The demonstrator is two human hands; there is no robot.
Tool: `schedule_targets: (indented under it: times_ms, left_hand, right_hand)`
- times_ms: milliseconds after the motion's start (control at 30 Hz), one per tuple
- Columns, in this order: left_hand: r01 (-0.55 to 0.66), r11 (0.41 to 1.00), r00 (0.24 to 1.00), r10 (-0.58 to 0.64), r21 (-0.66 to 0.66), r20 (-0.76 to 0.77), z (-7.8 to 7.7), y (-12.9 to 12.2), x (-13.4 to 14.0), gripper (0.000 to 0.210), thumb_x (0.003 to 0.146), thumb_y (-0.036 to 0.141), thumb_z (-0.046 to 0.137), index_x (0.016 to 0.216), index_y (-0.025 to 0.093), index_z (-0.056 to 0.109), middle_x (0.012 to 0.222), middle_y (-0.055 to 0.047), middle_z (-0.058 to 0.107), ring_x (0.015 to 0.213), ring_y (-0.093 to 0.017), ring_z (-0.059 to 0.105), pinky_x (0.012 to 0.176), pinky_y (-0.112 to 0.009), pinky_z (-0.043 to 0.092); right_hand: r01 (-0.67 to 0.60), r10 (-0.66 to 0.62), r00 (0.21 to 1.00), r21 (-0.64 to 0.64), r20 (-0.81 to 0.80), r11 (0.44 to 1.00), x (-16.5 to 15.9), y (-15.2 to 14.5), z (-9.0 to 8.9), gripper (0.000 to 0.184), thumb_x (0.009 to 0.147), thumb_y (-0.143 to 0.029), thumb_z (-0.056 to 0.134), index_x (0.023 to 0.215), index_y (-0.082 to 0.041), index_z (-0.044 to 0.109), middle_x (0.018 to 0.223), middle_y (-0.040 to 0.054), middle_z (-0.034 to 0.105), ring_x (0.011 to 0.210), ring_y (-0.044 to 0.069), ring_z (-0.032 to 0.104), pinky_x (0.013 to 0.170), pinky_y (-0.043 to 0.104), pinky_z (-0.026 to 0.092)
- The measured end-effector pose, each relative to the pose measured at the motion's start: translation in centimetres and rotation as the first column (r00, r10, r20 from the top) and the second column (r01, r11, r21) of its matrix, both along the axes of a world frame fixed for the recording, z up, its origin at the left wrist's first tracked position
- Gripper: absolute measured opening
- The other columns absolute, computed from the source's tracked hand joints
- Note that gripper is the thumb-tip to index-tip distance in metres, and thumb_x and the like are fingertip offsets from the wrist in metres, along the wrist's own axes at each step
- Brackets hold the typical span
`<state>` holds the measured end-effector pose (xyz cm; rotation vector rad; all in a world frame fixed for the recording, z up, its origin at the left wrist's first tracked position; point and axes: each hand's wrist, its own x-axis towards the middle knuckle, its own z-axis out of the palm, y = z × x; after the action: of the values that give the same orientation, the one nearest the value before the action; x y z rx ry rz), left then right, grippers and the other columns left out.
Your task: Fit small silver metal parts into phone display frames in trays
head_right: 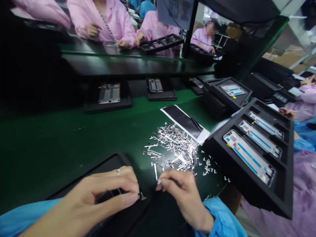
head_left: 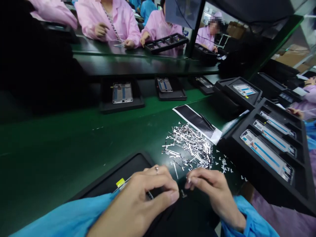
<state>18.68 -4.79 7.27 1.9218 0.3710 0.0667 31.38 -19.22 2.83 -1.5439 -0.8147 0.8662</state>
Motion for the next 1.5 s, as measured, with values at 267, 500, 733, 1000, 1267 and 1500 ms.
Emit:
schedule_targets:
  times_ms: [267, 500, 733, 1000, 1267, 1500]
  left_hand:
    - [-0.46, 0.756, 0.83, 0.553, 0.465, -0.077, -2.5, 5.7, -6.4, 0.037, 0.069, 0.056, 0.043, 0.068, 0.024, 0.061, 0.087, -0.001, 0.065, 0.075, -0.022, 0.061, 0.05, -0.024, 0.046]
    - [-0.321, 0.83, 0.932, 0.362, 0.457, -0.004, -3.5, 3.6, -6.1, 0.032, 0.082, 0.035, 0.033, 0.068, 0.021, 0.059, 0.085, -0.003, 0.064, 0.078, -0.019, 0.06, 0.063, -0.028, 0.049]
    - [-0.358, 0.771, 0.933, 0.324, 0.526, 0.159, -4.0, 1.4, -6.1, 0.029, 0.081, 0.016, 0.035, 0.063, 0.021, 0.058, 0.064, 0.004, 0.059, 0.063, -0.013, 0.053, 0.065, -0.028, 0.043]
    - [-0.38, 0.763, 0.923, 0.348, 0.523, 0.162, -5.2, 1.2, -6.5, 0.026, 0.079, 0.014, 0.041, 0.059, 0.019, 0.057, 0.062, 0.004, 0.059, 0.064, -0.013, 0.051, 0.066, -0.03, 0.04]
    - [-0.382, 0.756, 0.922, 0.349, 0.532, 0.167, -5.1, 1.1, -6.1, 0.028, 0.078, 0.014, 0.038, 0.058, 0.019, 0.056, 0.059, 0.004, 0.057, 0.061, -0.014, 0.049, 0.066, -0.032, 0.039]
    - [-0.302, 0.796, 0.95, 0.295, 0.524, 0.099, -5.4, 1.0, -6.9, 0.017, 0.078, 0.017, 0.045, 0.066, 0.019, 0.056, 0.067, 0.003, 0.057, 0.067, -0.014, 0.048, 0.07, -0.033, 0.039]
  right_hand:
    - [0.51, -0.111, 0.416, -0.131, 0.902, 0.85, 5.8, -8.2, -3.7, 0.037, 0.079, -0.051, 0.042, 0.078, -0.018, 0.06, 0.075, 0.0035, 0.061, 0.066, 0.018, 0.059, 0.062, 0.027, 0.045]
    - [0.23, -0.082, 0.18, 0.039, 0.98, 0.972, 3.3, -3.7, -2.6, 0.013, 0.082, -0.023, 0.048, 0.089, -0.015, 0.055, 0.091, 0.0088, 0.058, 0.082, 0.02, 0.056, 0.076, 0.036, 0.043]
    - [-0.271, 0.12, 0.117, -0.085, 0.986, 0.959, -3.6, 2.8, -0.8, 0.022, 0.082, -0.006, 0.037, 0.085, -0.011, 0.058, 0.088, 0.01, 0.064, 0.081, 0.017, 0.058, 0.081, 0.033, 0.042]
    - [-0.434, 0.003, -0.024, -0.014, 1.0, 0.901, -6.0, 4.8, -1.7, 0.038, 0.085, -0.003, 0.025, 0.067, -0.016, 0.056, 0.079, 0.0028, 0.068, 0.06, 0.013, 0.058, 0.067, 0.029, 0.042]
    - [-0.513, 0.144, -0.14, -0.196, 0.98, 0.836, -5.7, 4.1, -1.1, 0.032, 0.086, -0.007, 0.028, 0.07, -0.017, 0.054, 0.091, 0.0015, 0.067, 0.068, 0.012, 0.057, 0.073, 0.03, 0.04]
    - [-0.516, 0.141, -0.164, -0.207, 0.976, 0.831, -5.7, 4.4, -1.3, 0.03, 0.086, -0.008, 0.029, 0.073, -0.018, 0.054, 0.096, 0.0021, 0.065, 0.068, 0.012, 0.056, 0.072, 0.031, 0.041]
